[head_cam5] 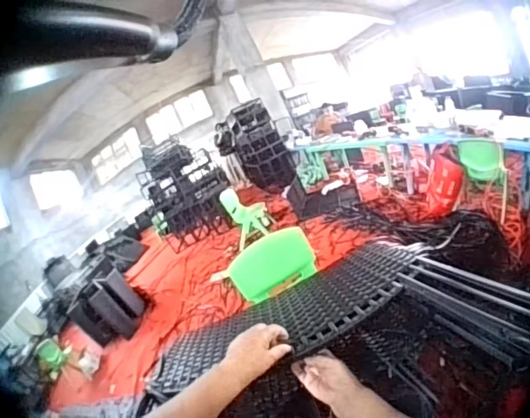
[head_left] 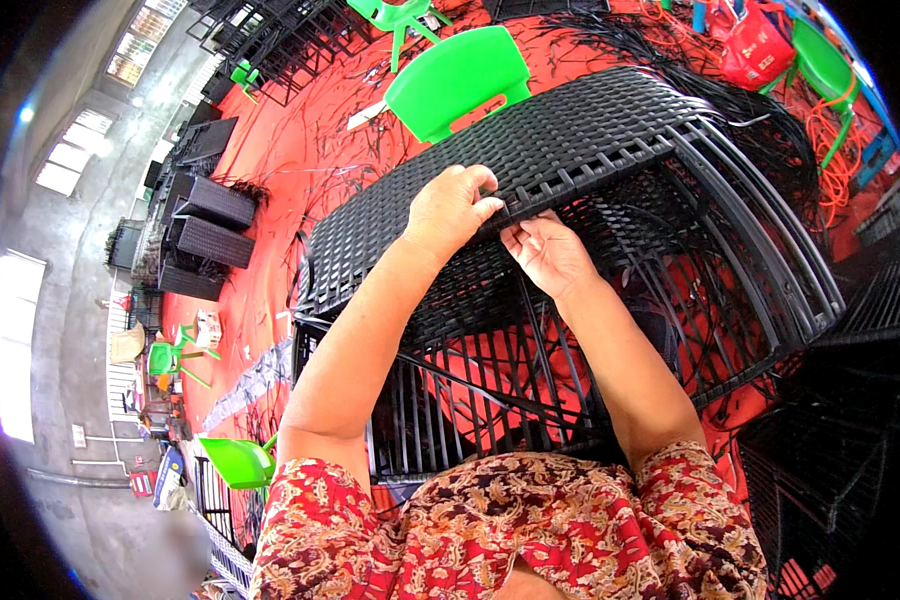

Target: The person weaves black synthetic strips into the frame of a rattan-style chair. They thread the strips through the existing weave, pull them tight, and tuck the ends to secure them. The task involves repetitive hand manipulation of the strips to build up the chair's surface.

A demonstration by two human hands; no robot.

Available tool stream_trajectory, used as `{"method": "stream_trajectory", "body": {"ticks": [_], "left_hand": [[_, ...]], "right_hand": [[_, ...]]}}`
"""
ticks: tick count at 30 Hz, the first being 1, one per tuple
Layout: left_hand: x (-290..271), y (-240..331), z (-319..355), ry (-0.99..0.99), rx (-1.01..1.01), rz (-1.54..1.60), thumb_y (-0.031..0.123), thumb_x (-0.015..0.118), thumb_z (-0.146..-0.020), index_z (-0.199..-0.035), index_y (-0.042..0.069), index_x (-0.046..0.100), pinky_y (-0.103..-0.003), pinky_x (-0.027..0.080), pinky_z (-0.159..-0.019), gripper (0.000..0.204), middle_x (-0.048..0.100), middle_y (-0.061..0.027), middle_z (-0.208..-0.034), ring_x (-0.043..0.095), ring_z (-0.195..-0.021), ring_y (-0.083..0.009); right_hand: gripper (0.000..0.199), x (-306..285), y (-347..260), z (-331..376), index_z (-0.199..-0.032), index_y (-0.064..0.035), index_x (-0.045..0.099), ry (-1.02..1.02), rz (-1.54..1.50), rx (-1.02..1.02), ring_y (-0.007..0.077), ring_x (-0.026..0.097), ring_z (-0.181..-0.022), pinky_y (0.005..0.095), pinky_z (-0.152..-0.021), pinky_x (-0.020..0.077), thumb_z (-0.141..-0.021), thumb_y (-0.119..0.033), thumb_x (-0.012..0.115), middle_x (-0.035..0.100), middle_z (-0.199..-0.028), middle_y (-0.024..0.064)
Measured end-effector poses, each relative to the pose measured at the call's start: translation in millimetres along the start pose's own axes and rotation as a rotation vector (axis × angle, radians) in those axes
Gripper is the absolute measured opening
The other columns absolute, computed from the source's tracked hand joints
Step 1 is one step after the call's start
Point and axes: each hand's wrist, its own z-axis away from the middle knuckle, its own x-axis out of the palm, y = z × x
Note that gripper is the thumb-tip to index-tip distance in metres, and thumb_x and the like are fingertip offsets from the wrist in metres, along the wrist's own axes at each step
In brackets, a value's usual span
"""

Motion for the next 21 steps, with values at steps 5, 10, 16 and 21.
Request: {"method": "stream_trajectory", "body": {"ticks": [5,10,16,21], "left_hand": [[0.5,-1.1,-3.6,0.049,0.238,-0.145,0.018,0.064,-0.072,-0.079,0.011,0.066,-0.036,0.045,-0.069,0.011,0.056,-0.0074,-0.072,0.056,-0.075,-0.0275],[4.7,-3.7,-1.1,-0.002,0.174,0.145,0.011,0.064,-0.073,-0.085,0.011,0.068,-0.03,0.046,-0.068,0.013,0.057,-0.0054,-0.075,0.057,-0.073,-0.0203],[10.4,-2.9,-1.6,0.146,0.296,0.04,0.014,0.067,-0.069,-0.076,0.011,0.068,-0.033,0.045,-0.065,0.007,0.056,-0.0042,-0.071,0.057,-0.072,-0.0228],[11.8,-0.7,0.1,0.281,0.473,-0.169,0.014,0.067,-0.069,-0.076,0.01,0.066,-0.034,0.045,-0.062,0.008,0.056,-0.003,-0.072,0.056,-0.071,-0.0235]], "right_hand": [[0.021,-1.9,-2.0,-5.3,-0.097,-0.0062,0.057,-0.041,0.055,-0.036,0.0193,0.057,-0.092,0.0316,-0.084,0.0472,-0.079,0.004,0.051,0.06,-0.098,0.0068],[0.02,-0.5,-3.9,-7.0,-0.096,-0.0043,0.058,-0.065,0.099,-0.057,0.0199,0.057,-0.094,0.0334,-0.087,0.0458,-0.078,0.003,0.051,0.061,-0.099,0.0079],[0.02,3.6,-3.5,-0.2,-0.095,-0.0033,0.057,-0.035,0.093,-0.063,0.0214,0.057,-0.096,0.0361,-0.088,0.0453,-0.077,0.003,0.051,0.061,-0.099,0.0091],[0.02,9.3,-3.2,3.1,-0.095,-0.0039,0.055,0.053,0.087,-0.081,0.0228,0.058,-0.091,0.0379,-0.088,0.0461,-0.076,0.002,0.051,0.061,-0.098,0.0101]]}}
